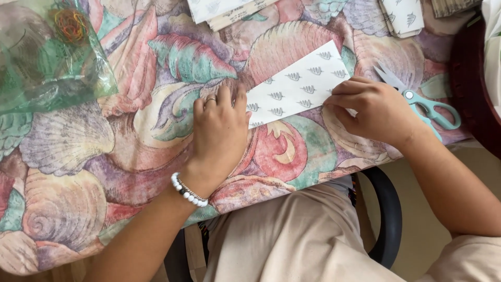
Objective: Folding printed paper sheets into bags or envelopes and stacking them on a table.
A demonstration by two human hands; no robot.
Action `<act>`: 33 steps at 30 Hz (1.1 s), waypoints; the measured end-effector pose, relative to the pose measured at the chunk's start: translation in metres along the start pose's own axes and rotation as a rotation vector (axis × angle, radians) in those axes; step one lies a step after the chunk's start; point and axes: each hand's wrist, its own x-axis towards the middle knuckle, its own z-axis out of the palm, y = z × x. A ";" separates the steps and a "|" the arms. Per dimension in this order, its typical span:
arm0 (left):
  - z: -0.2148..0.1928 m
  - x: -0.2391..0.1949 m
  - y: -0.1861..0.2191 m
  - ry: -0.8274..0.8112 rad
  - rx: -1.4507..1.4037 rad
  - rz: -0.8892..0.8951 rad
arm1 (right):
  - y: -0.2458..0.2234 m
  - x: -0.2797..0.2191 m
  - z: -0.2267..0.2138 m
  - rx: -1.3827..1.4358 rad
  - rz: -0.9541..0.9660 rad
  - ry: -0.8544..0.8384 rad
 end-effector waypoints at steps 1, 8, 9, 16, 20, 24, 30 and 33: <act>-0.003 0.009 0.000 0.006 0.000 0.004 | 0.000 0.002 -0.001 -0.006 0.003 0.003; 0.036 0.047 -0.019 -0.229 -0.330 -0.013 | -0.018 -0.022 0.025 0.269 0.110 0.310; 0.041 0.053 -0.023 -0.325 -0.385 -0.035 | -0.028 -0.025 0.024 0.393 0.170 0.386; -0.015 0.049 -0.005 -0.316 -1.095 -0.095 | -0.066 -0.040 0.037 0.622 0.593 0.665; -0.009 0.051 0.030 -0.030 -1.489 -0.259 | -0.053 -0.015 0.037 1.117 0.686 0.716; 0.011 0.079 0.062 0.107 -1.658 -0.239 | -0.014 0.027 0.016 1.457 0.818 0.755; 0.007 0.158 0.114 0.044 -1.733 -0.364 | 0.090 0.076 -0.007 1.049 0.860 0.782; 0.019 0.176 0.123 -0.031 -1.686 -0.386 | 0.155 0.082 -0.008 0.802 0.878 0.764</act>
